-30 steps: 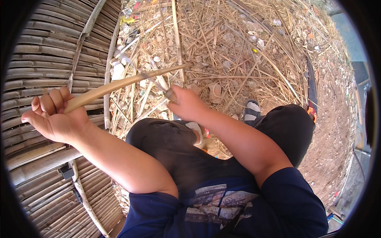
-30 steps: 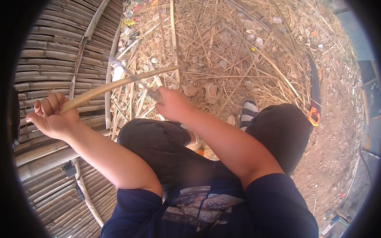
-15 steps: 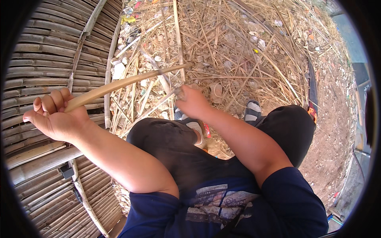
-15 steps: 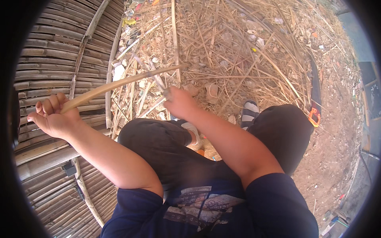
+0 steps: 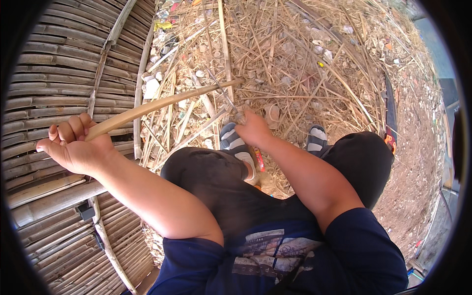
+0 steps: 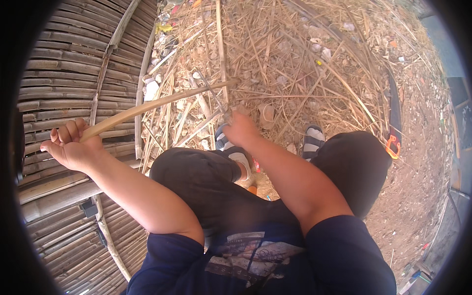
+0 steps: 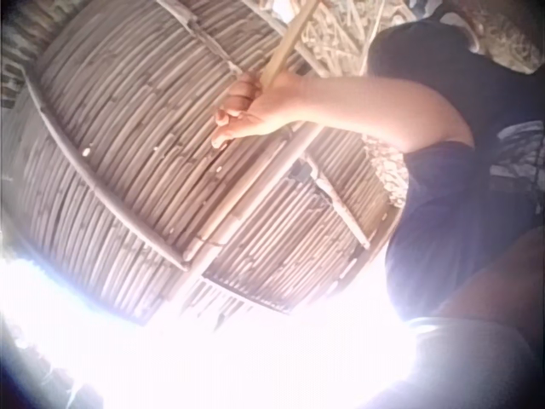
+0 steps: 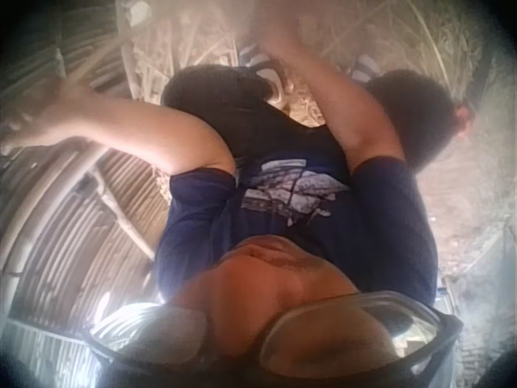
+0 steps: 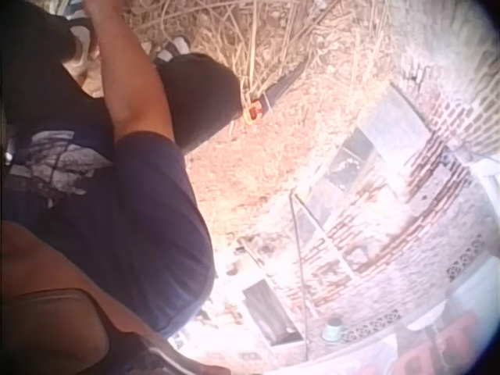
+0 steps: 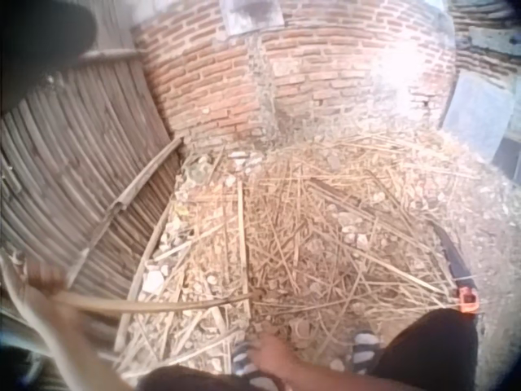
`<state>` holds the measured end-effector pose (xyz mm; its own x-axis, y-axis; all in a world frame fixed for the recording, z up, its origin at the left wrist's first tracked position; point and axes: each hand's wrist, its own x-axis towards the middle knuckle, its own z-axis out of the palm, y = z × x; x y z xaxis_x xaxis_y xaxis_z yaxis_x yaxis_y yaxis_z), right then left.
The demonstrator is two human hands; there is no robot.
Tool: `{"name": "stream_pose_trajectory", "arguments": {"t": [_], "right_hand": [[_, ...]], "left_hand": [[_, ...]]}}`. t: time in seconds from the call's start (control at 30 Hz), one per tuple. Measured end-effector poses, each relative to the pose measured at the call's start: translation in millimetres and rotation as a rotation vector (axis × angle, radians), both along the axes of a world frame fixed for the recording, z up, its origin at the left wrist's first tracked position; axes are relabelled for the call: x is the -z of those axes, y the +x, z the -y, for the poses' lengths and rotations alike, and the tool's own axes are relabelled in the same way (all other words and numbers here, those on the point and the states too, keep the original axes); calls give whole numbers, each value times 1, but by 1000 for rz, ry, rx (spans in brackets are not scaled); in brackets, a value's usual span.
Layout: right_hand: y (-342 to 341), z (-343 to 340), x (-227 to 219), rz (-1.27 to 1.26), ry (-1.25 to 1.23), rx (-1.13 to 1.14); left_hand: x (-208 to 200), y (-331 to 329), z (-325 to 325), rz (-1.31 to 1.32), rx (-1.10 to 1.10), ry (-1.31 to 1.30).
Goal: The person shaves a thin piece of bamboo with a knife while sitting on the ground.
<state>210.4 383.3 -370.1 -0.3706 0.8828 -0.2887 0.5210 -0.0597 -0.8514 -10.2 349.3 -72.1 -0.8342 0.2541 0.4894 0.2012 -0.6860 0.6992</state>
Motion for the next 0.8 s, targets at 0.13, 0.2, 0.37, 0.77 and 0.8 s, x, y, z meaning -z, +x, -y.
{"name": "stream_pose_trajectory", "arguments": {"t": [0.13,0.2,0.37,0.77,0.8], "right_hand": [[-19,5,-60,-236,40,-161],[-25,8,-77,-272,109,-238],[-22,16,-40,-257,116,-154],[-29,18,-89,-367,278,-287],[-31,19,-82,-382,313,-262]], "left_hand": [[0,9,-1,-52,48,-15],[-3,16,-5,-51,42,-11],[-4,16,-2,-31,51,-9],[-4,20,-4,-63,52,-6],[-3,20,-4,-69,54,-14]]}}
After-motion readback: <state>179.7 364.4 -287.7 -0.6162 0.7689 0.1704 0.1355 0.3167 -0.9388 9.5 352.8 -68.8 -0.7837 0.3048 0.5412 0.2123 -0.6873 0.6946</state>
